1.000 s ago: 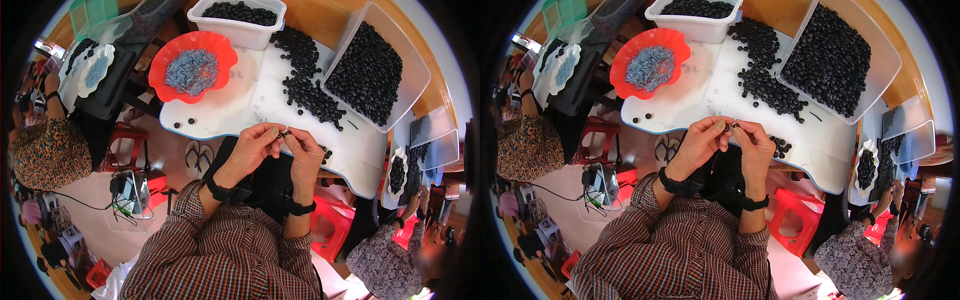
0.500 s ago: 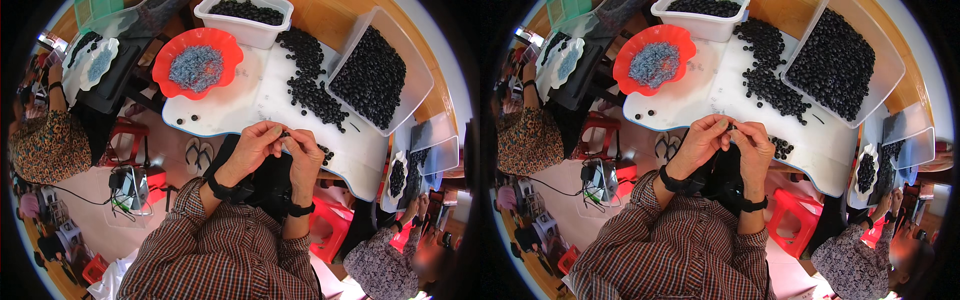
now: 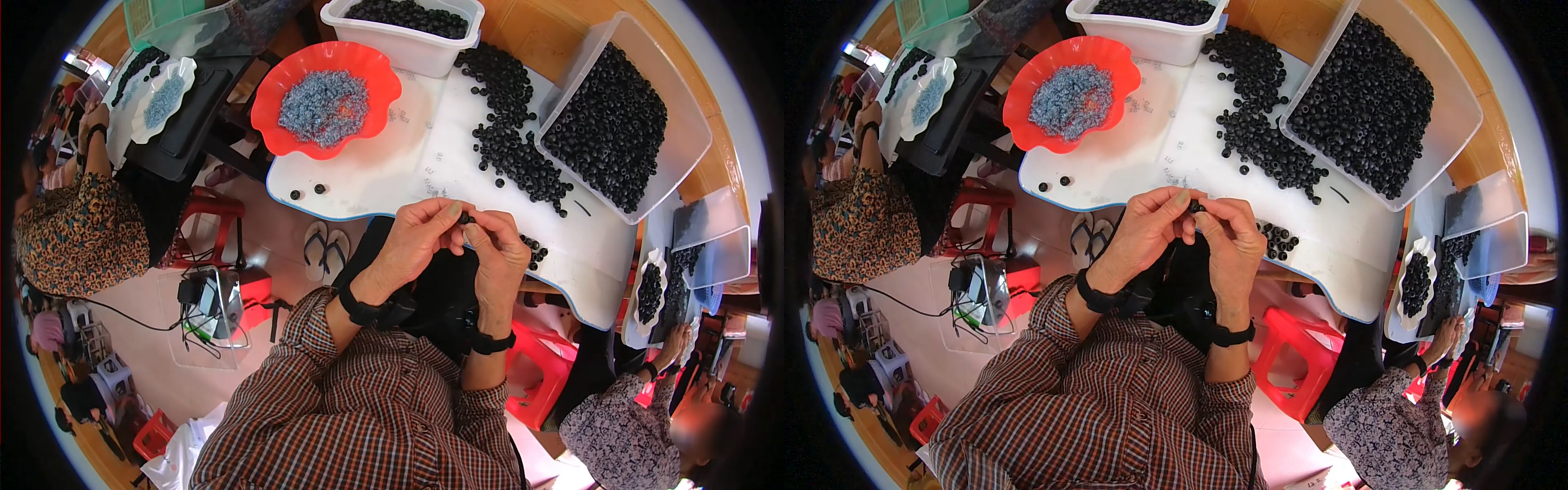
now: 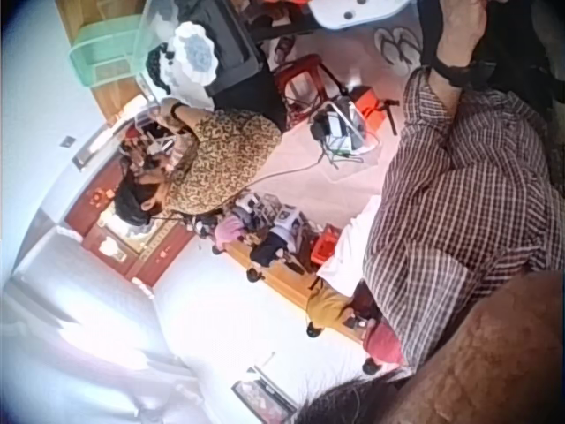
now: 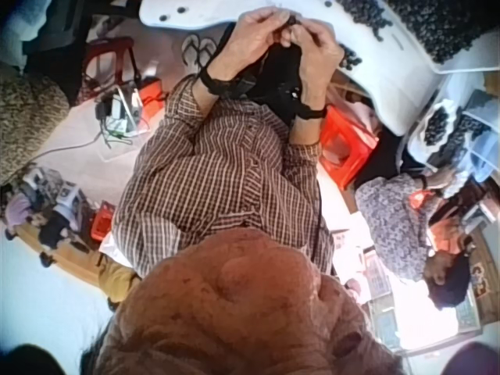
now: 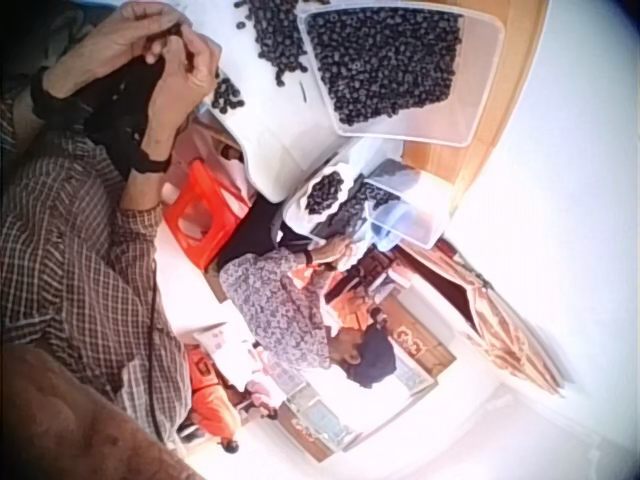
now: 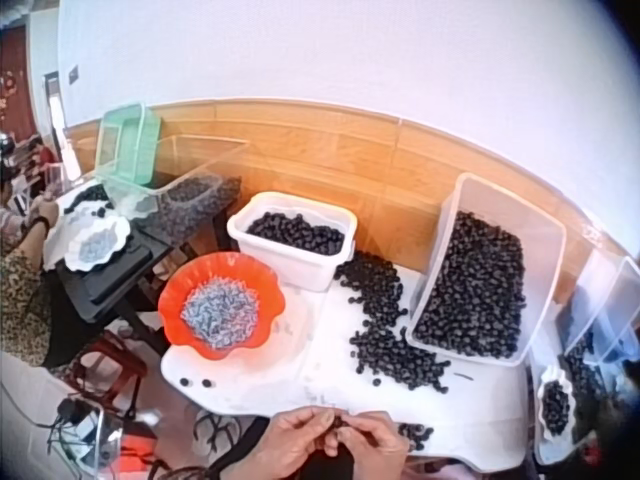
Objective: Sorting and inspecting small black spherical components on a white work table.
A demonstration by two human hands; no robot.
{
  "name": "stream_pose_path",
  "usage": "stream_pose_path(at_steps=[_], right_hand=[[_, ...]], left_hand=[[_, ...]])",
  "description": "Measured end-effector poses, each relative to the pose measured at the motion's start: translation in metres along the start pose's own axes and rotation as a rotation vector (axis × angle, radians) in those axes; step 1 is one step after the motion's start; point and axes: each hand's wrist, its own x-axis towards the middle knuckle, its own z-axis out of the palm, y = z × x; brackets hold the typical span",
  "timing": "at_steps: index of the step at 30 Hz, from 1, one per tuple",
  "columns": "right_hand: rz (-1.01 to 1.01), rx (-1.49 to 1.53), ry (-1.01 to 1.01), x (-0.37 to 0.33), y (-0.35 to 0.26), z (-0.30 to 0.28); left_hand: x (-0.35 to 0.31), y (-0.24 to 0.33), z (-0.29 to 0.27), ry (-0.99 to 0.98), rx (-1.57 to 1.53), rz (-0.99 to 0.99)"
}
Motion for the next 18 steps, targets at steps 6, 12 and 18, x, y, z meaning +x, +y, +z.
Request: stream_pose_path(at_steps=[6,12,18], right_hand=[[0.037,0.015,0.019,0.0003,-0.0006,-0.0004],[0.032,0.019,0.027,0.0008,-0.0008,0.0],[0.05,0.111,0.018,0.0012,-0.0004,0.0019]], left_hand=[[-0.0007,-0.0006,0.0016,-0.027,0.043,0.034],[0.0011,-0.0005,0.0013,-0.021,0.011,0.006],[0.0028,-0.0017,-0.001,-0.024,-0.073,-0.032]])
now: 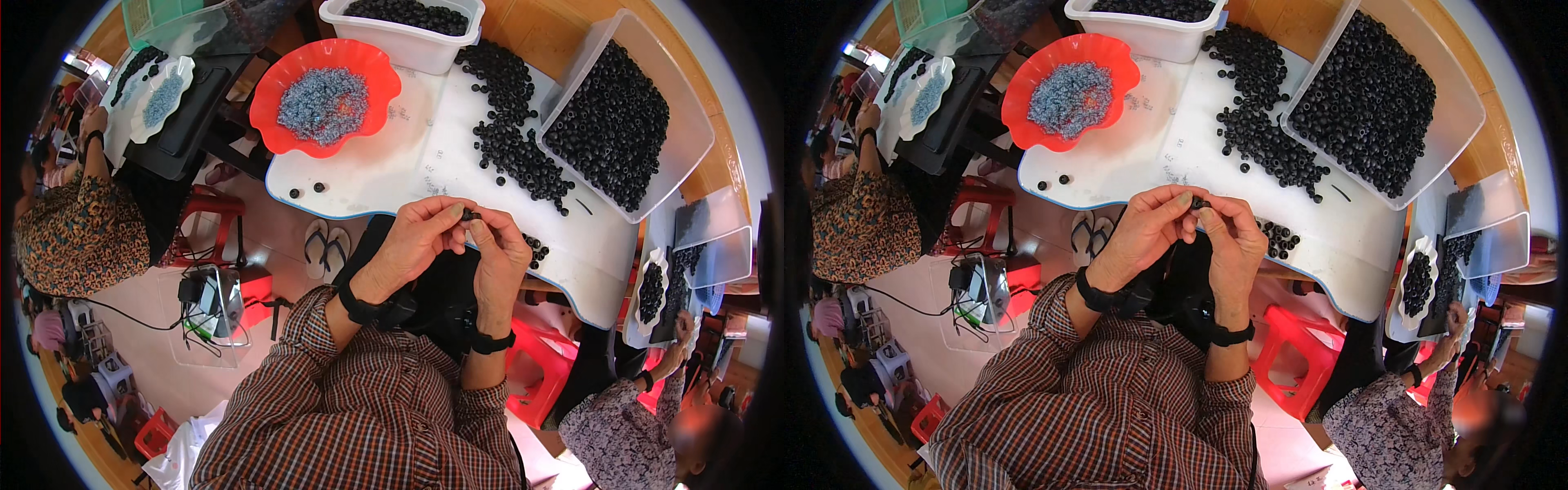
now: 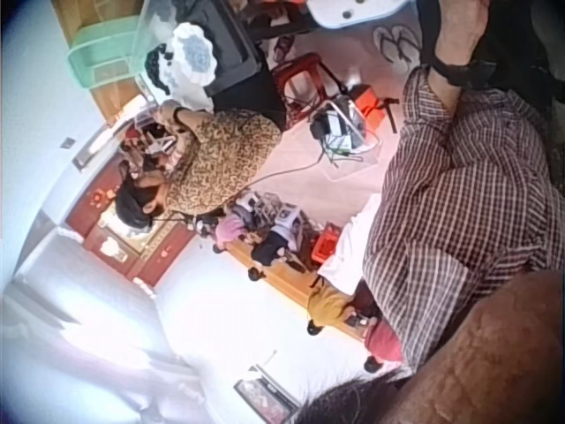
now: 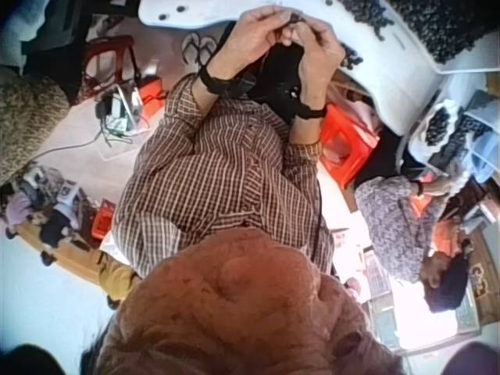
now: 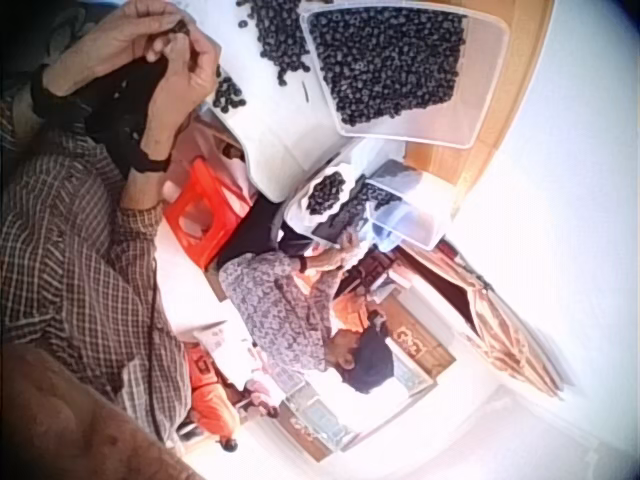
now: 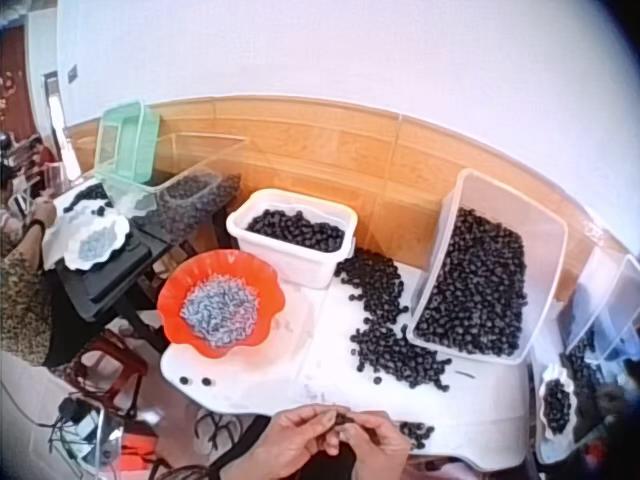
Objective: Sorting and inspecting small black spherical components on a white work table.
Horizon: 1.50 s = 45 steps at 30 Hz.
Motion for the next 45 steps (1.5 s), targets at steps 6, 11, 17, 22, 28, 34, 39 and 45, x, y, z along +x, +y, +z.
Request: stream_pose_path(at_steps=[6,11,17,22,28,34,39,45], right_hand=[[0.001,-0.021,0.011,-0.0003,-0.0037,0.0024],[-0.045,-0.172,0.025,-0.0012,-0.0018,0.0019],[-0.111,-0.282,0.033,-0.0037,-0.0031,0.0057],[-0.147,-0.34,0.04,-0.0044,-0.0038,0.0077],[-0.196,-0.393,0.049,-0.0055,-0.0057,0.0088],[-0.299,-0.574,0.051,-0.0054,-0.009,0.0092],[-0.256,-0.498,0.049,-0.0046,-0.0084,0.0075],[-0.228,-0.447,0.045,-0.0032,-0.0067,0.0074]], left_hand=[[0.0002,-0.0004,0.0005,0.012,-0.016,-0.006],[-0.0005,-0.0005,-0.0001,0.029,0.028,-0.013],[-0.0019,-0.0013,0.0009,0.03,0.044,0.02],[-0.0029,-0.0017,0.0029,0.04,0.079,0.043],[-0.0032,-0.0036,0.0028,0.042,0.145,0.082],[-0.005,-0.0033,0.0043,0.048,0.251,0.15],[-0.005,-0.0002,0.0057,0.052,0.295,0.154],[-0.0034,-0.0008,0.0027,0.048,0.287,0.159]])
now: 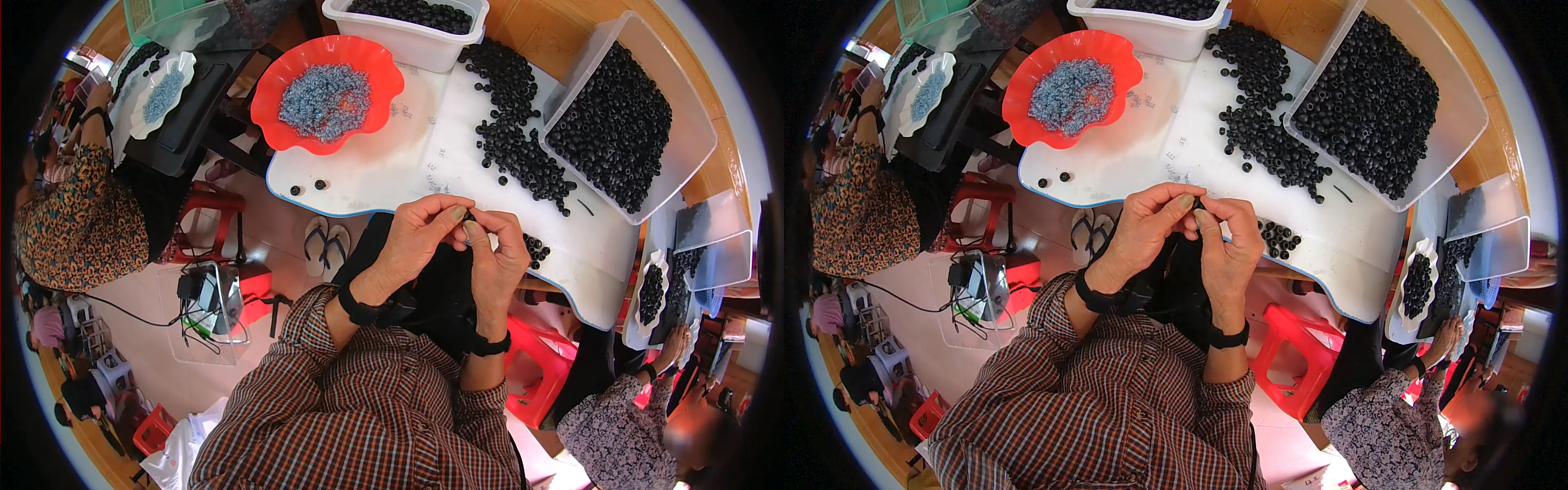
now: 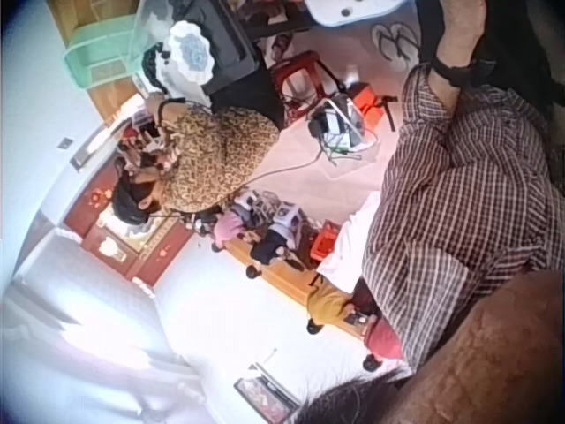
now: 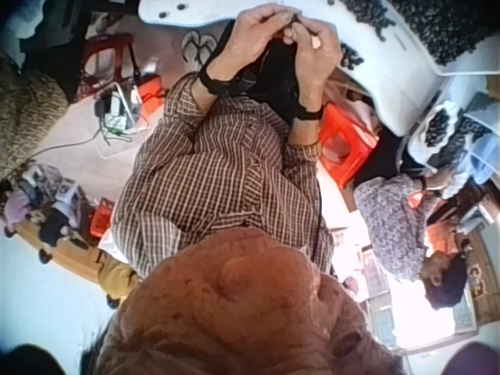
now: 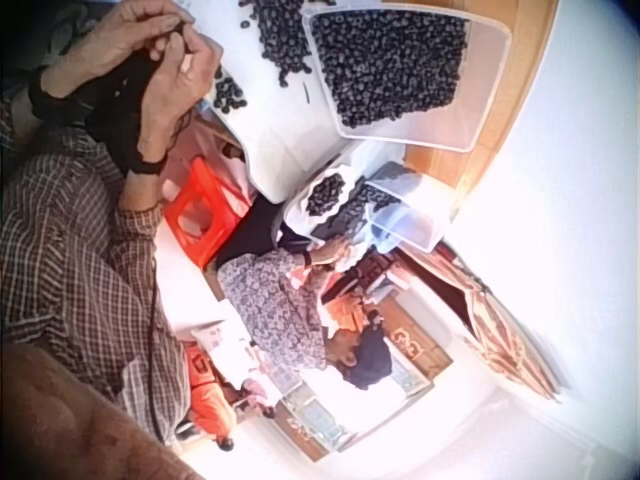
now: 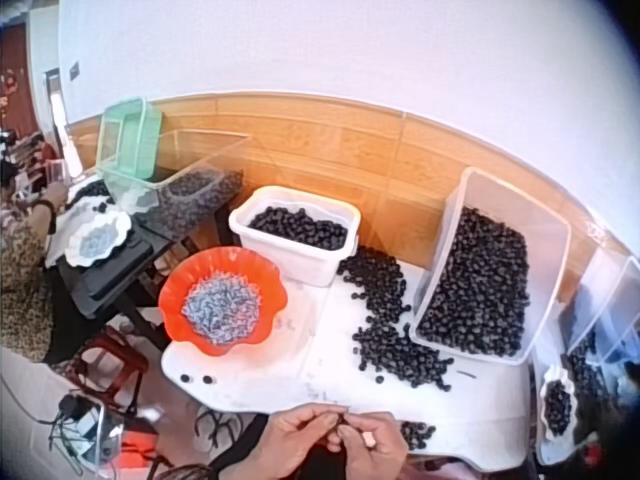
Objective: Sorting and inspecting small black spherical components on a white work table.
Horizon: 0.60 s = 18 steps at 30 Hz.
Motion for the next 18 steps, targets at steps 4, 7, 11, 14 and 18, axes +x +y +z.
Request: stream_pose_path(at_steps=[4,7,11,14,18], right_hand=[[-0.036,-0.062,-0.015,0.0015,0.0002,0.0003],[-0.053,-0.089,-0.023,0.002,0.0018,0.0009],[-0.061,-0.098,-0.056,-0.0006,0.0074,0.0021],[-0.031,-0.116,-0.078,-0.0036,0.0065,0.0017],[0.015,-0.084,-0.055,-0.0036,0.0013,0.0033]], left_hand=[[-0.0006,-0.001,-0.0019,0.032,0.043,-0.002],[-0.0011,0.0017,0.0,0.04,0.086,0.0],[-0.0019,0.0009,0.0007,0.044,0.142,-0.043],[-0.0025,0.0009,-0.0016,0.06,0.061,-0.118],[-0.0016,0.0004,-0.0039,0.059,0.043,-0.123]])
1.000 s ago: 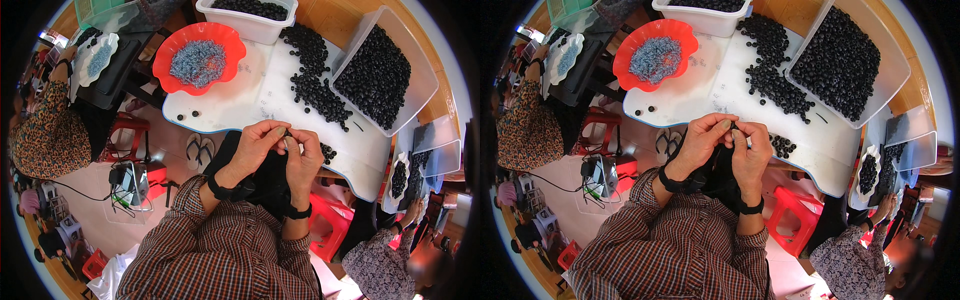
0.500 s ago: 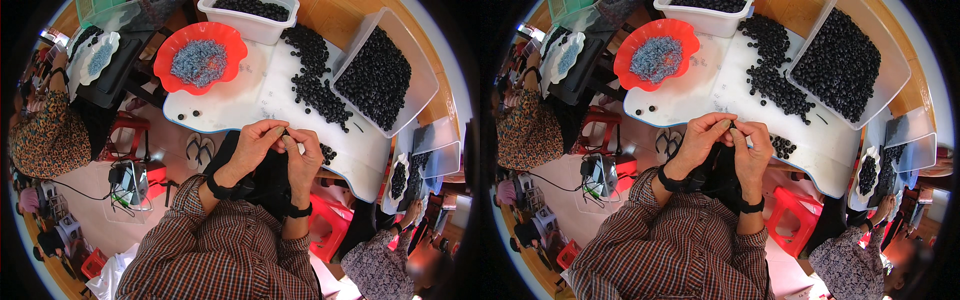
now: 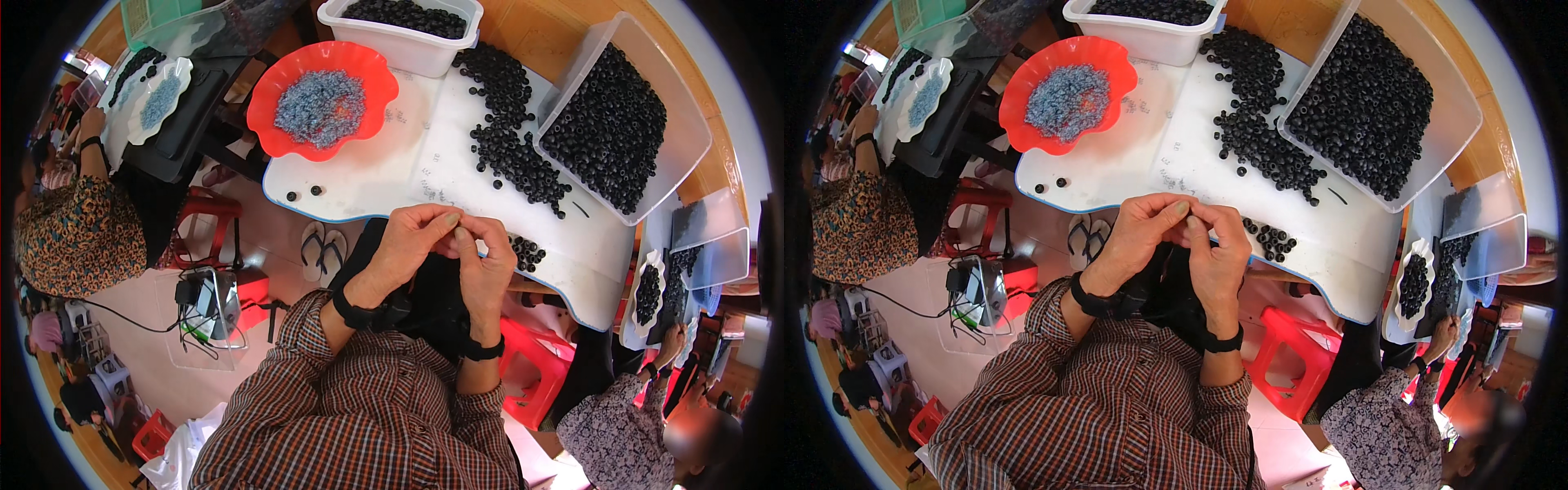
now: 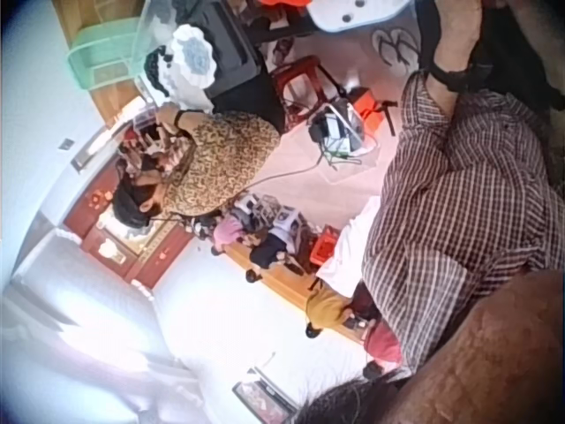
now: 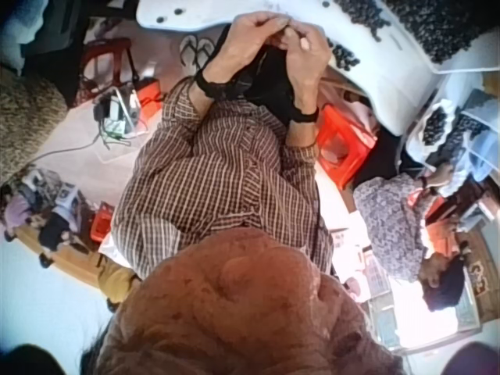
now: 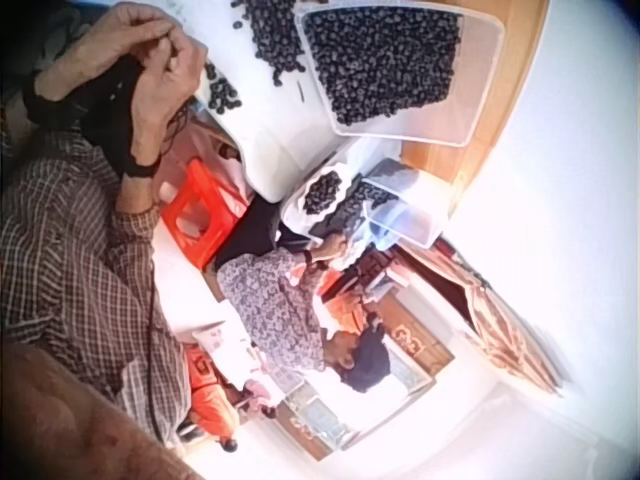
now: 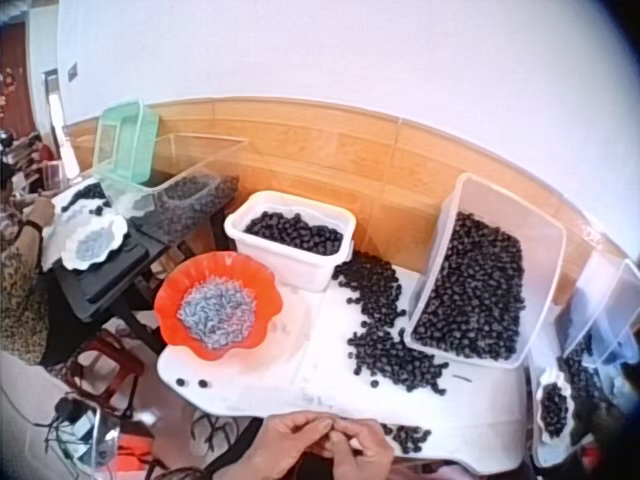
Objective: Sorting and inspecting small black spherical components on a white work table.
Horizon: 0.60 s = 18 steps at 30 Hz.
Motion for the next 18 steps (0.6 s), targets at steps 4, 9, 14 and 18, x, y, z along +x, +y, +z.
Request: stream_pose_path(at_steps=[4,9,14,18], right_hand=[[-0.01,0.093,0.047,-0.002,-0.002,-0.002],[0.083,0.184,0.157,-0.004,-0.007,-0.002],[0.084,0.25,0.124,-0.007,-0.001,0.002],[0.113,0.321,0.045,-0.009,-0.008,0.007]], left_hand=[[0.002,0.004,-0.002,-0.074,-0.194,-0.028],[0.004,0.006,-0.007,-0.178,-0.31,-0.023],[0.001,0.01,-0.005,-0.221,-0.395,0.005],[-0.003,0.01,-0.003,-0.187,-0.362,0.029]])
